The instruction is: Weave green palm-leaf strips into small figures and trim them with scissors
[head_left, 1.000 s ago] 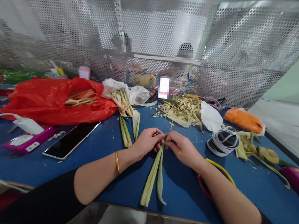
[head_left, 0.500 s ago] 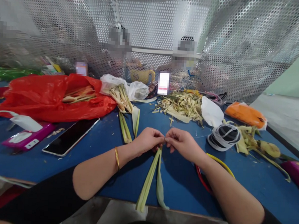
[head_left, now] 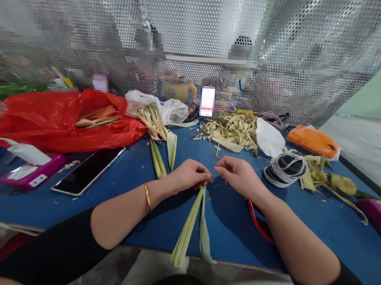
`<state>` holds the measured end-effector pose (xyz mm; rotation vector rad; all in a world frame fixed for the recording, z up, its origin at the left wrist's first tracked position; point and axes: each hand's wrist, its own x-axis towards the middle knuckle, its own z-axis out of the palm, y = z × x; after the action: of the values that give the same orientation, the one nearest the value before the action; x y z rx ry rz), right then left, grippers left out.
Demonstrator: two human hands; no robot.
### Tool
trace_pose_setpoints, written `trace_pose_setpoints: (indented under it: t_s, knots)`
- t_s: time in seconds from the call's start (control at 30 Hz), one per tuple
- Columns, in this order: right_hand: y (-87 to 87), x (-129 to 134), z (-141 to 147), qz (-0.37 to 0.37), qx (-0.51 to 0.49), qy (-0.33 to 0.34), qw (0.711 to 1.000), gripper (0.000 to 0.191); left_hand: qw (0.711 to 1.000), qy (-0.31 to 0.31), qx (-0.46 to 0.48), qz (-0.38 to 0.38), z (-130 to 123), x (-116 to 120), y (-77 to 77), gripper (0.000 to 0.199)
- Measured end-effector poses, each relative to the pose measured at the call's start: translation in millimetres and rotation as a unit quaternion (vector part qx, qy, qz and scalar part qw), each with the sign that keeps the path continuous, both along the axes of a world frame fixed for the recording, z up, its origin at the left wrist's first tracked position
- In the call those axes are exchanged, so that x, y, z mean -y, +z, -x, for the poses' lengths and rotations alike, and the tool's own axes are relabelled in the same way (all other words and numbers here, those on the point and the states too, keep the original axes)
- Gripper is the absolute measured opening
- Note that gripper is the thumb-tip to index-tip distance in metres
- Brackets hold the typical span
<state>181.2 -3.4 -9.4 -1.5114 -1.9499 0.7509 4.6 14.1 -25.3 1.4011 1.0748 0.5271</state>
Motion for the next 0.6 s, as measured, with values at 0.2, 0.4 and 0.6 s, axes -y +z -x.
trace_pose_setpoints:
  t_s: [0.2, 0.4, 0.6]
  knots:
    - [9.3, 0.4, -11.7, 0.048, 0.12, 0.063, 0.99, 0.013, 1.0, 0.003, 0.005, 0.0, -0.1, -0.1, -3.0, 0.013]
    - [4.1, -0.8, -8.5, 0.042, 0.072, 0.085, 0.993, 0.012, 1.0, 0.001, 0.012, -0.003, 0.5, -1.3, -5.5, 0.016]
    - [5.2, 1.7, -0.8, 0.158, -0.102, 0.056, 0.981, 0.02, 1.0, -0.008, 0.008, -0.012, 0.5, 0.5, -1.2, 0.015]
